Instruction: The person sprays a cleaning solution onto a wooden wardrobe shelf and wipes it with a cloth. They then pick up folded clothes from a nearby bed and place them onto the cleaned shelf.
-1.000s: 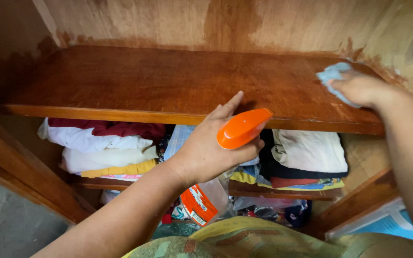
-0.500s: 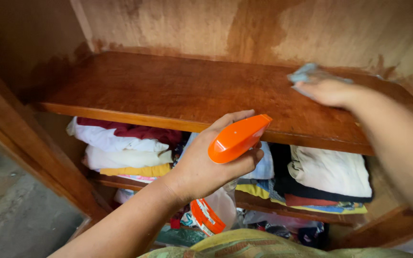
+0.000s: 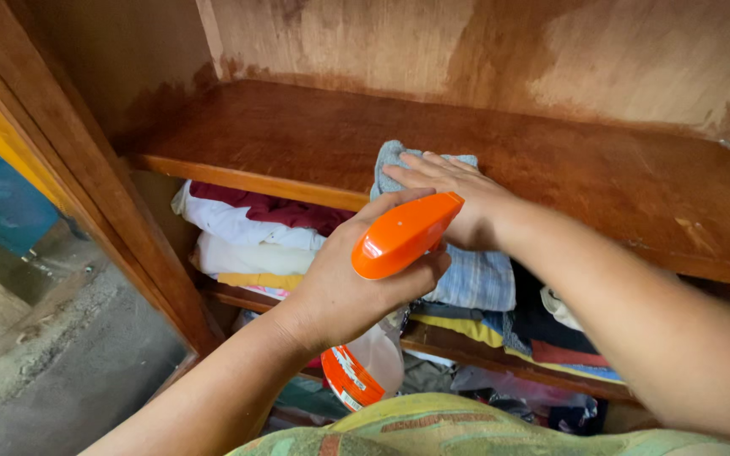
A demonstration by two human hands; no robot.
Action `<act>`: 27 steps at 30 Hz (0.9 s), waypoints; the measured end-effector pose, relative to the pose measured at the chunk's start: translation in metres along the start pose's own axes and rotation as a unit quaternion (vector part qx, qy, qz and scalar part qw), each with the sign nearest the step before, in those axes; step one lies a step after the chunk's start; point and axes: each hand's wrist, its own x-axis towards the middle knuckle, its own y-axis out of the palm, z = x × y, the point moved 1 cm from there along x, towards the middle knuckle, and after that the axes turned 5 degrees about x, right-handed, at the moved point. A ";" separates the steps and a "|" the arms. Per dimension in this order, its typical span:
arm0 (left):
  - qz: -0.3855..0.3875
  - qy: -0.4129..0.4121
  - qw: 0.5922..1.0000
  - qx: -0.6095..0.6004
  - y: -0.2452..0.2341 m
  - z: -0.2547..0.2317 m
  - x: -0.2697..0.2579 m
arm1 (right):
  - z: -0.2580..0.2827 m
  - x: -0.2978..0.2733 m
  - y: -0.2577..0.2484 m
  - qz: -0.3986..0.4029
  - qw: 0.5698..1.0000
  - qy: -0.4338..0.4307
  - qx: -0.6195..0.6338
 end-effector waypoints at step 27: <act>0.134 0.062 0.986 -0.083 -0.022 0.003 -0.055 | -0.068 -0.260 0.007 -0.317 0.918 0.227 -0.071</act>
